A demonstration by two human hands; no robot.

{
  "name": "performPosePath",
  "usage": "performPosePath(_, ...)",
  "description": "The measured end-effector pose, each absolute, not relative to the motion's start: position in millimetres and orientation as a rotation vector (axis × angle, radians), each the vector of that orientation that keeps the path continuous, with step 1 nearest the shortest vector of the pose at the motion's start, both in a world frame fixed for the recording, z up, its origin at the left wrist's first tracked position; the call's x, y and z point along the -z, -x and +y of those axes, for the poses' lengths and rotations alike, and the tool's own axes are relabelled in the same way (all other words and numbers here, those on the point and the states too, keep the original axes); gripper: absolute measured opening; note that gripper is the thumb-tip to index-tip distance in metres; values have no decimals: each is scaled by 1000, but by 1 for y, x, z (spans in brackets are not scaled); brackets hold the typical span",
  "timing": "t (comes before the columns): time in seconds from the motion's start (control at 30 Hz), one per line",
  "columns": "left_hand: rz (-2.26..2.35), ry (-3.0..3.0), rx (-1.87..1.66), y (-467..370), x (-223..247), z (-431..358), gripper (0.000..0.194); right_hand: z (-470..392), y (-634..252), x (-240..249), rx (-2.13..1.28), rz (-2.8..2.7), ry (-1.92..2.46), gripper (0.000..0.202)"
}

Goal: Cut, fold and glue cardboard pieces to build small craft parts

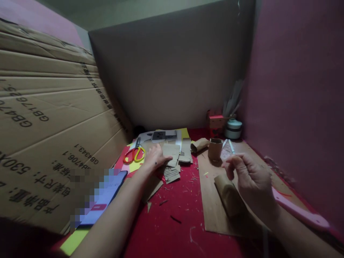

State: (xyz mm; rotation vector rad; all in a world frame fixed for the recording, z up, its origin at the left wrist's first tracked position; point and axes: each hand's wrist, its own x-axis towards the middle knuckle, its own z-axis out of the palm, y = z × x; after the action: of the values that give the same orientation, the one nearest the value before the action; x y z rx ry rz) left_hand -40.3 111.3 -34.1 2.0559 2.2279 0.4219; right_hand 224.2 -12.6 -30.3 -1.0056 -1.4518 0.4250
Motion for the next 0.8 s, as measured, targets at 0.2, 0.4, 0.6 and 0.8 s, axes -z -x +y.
performPosePath(0.2, 1948, -1882, -822, 43, 39, 107, 44, -6, -230, 28, -479, -1357, 1028, 21)
performPosePath(0.4, 1774, -1735, -1142, 53, 29, 101, 29, 3, -232, 26, -589, -1167, 935, 12)
performPosePath(0.6, 2111, -1629, -1353, 63, 27, 105, 56, 3, -237, 21, -618, -1188, 910, 15)
performPosePath(0.8, 1355, -2396, -826, -10, 12, 59, 44, 0, -234, 13, -532, -1147, 940, 32)
